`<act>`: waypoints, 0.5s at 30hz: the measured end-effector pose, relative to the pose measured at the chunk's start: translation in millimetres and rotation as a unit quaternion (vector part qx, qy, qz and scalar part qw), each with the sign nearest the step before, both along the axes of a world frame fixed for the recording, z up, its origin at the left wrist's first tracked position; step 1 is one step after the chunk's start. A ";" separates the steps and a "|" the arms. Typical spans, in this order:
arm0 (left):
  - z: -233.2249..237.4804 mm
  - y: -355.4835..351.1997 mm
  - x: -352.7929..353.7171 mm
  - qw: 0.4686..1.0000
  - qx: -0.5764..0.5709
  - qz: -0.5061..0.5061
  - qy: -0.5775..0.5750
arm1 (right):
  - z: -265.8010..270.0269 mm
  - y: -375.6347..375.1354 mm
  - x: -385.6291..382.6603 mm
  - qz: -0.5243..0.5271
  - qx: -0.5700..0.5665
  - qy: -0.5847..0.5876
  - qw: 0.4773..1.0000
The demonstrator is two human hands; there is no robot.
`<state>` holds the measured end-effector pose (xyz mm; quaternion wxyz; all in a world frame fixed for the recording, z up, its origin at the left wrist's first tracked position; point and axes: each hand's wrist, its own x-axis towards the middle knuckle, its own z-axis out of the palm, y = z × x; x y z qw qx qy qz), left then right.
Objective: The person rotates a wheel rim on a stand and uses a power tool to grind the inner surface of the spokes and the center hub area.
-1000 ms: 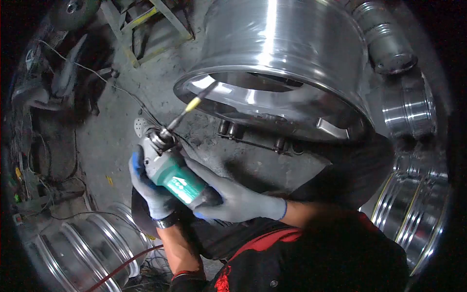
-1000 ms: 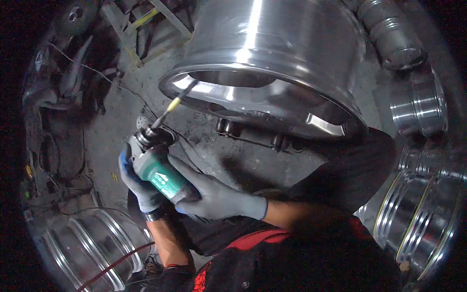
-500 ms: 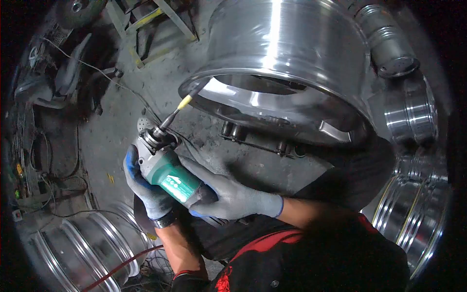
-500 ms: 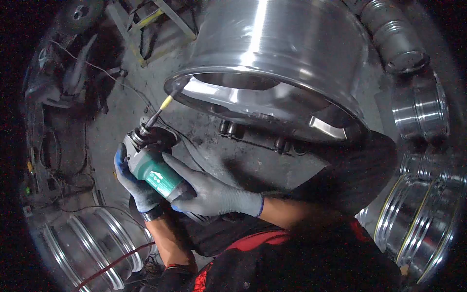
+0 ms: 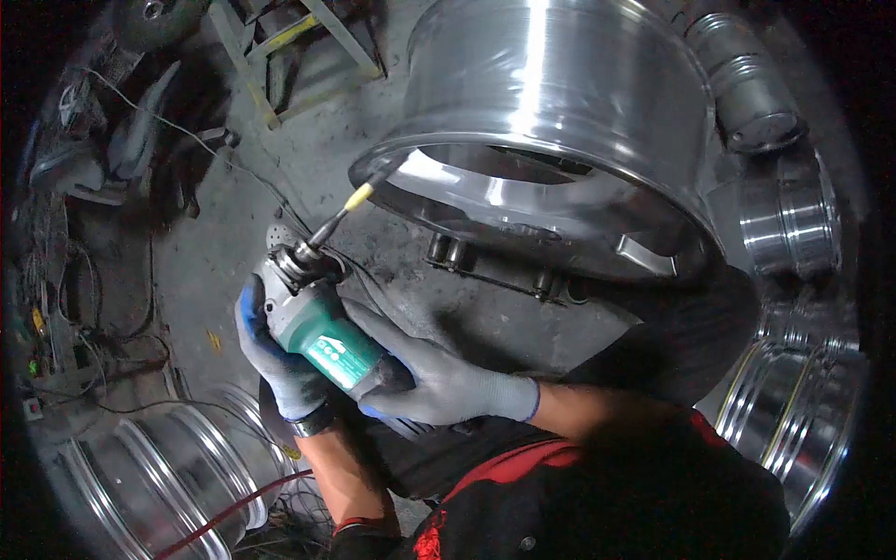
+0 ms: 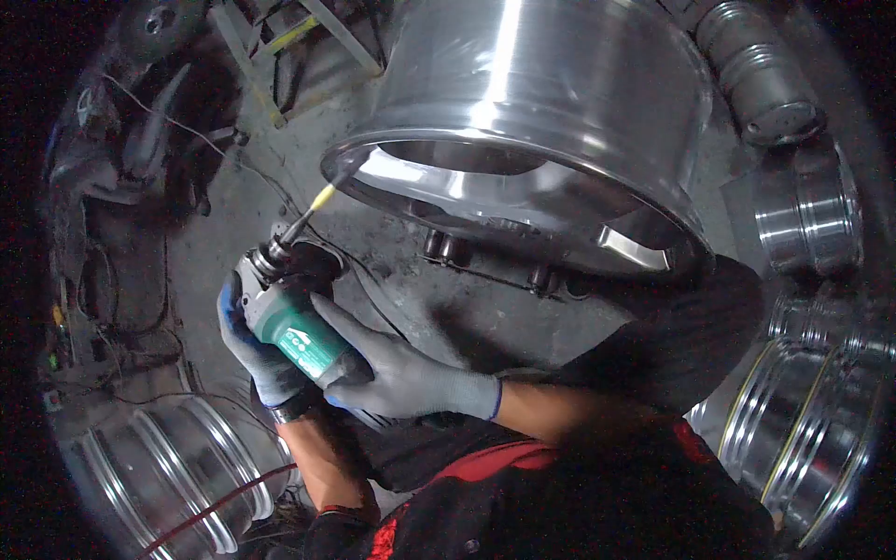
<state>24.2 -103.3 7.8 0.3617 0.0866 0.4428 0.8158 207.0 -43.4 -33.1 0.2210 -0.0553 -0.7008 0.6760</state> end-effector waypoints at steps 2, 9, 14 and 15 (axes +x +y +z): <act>-0.1 -3.7 -4.4 1.000 -0.004 -0.002 0.026 | 2.7 2.5 -2.1 -0.003 0.013 0.017 1.000; -0.2 5.2 9.0 0.999 0.003 -0.025 -0.028 | 7.1 -1.8 14.3 0.002 -0.026 -0.014 1.000; 4.1 9.0 16.7 0.997 -0.075 -0.028 -0.019 | 1.8 -8.7 21.2 -0.046 0.021 -0.046 0.998; 4.2 10.1 16.4 0.996 -0.084 -0.001 -0.038 | 1.4 -7.9 17.7 -0.039 0.002 -0.028 0.999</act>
